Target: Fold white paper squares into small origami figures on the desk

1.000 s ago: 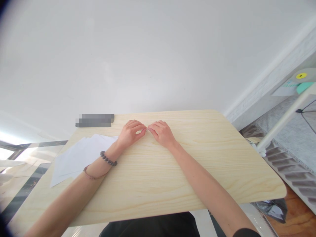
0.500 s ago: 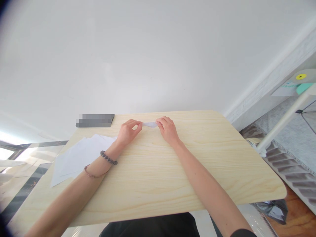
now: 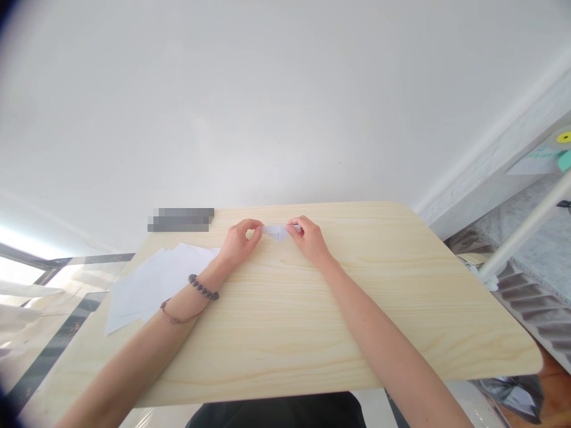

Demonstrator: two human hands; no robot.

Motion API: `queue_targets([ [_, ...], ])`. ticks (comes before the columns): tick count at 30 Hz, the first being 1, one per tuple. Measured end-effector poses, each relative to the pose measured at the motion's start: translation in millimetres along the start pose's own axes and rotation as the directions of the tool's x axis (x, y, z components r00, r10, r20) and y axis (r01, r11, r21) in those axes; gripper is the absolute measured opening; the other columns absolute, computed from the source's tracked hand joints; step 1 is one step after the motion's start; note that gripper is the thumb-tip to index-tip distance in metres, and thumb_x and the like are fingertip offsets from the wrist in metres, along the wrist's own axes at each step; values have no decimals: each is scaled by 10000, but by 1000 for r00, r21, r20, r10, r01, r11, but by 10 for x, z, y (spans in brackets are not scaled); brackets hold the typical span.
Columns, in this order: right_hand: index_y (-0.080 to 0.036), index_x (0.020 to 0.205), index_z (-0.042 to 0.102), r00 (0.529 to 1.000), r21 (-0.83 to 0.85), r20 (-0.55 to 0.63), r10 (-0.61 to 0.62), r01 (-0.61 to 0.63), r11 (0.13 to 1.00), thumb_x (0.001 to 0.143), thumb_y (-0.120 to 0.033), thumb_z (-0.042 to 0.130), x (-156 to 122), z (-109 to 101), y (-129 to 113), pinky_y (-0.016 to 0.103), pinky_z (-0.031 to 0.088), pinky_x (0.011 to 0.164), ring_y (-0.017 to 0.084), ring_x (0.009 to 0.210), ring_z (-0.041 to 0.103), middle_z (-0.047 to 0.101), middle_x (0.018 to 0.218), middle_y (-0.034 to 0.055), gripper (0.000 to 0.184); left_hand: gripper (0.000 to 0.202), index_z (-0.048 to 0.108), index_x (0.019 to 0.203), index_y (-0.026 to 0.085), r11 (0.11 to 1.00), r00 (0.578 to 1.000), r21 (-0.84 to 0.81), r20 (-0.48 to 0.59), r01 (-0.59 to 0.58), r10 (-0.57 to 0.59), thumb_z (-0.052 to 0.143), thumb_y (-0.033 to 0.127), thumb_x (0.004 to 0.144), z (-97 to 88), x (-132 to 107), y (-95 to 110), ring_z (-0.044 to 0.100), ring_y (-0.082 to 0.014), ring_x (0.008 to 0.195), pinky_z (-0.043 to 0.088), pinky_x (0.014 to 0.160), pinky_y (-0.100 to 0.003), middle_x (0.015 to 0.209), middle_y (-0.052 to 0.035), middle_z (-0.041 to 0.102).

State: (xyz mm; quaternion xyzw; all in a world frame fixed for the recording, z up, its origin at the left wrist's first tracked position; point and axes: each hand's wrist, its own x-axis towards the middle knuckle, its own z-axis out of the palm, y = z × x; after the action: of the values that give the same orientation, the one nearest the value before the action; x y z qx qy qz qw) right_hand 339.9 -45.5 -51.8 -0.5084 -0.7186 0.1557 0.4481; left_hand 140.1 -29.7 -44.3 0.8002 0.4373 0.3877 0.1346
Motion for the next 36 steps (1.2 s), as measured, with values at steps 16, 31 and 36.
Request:
queue_targets([
  [16,-213,842,579,977,47,88,-192,188,981,843,-296,456,-69,98,-121,259,429,577,126,678,526,588,820,35,149,170,615,861,184,970,967,4,87,-242,241,487,290,828,-3,-10,23,567,-149,793,442,744,-276,814,-48,630],
  [31,-202,867,582,999,105,-24,39,-36,994,817,-369,461,-51,49,-97,274,477,629,152,751,572,609,860,40,211,363,525,1110,227,999,983,42,184,-4,-4,458,164,759,-13,-16,38,580,-135,747,458,723,-257,942,-11,638],
  [36,-203,890,579,998,136,-4,66,-65,989,816,-382,455,-55,56,-79,279,481,628,156,758,574,616,891,45,231,345,545,1097,218,999,980,-42,196,-26,34,440,169,773,-46,-13,84,573,-123,780,451,743,-235,1009,-5,633],
])
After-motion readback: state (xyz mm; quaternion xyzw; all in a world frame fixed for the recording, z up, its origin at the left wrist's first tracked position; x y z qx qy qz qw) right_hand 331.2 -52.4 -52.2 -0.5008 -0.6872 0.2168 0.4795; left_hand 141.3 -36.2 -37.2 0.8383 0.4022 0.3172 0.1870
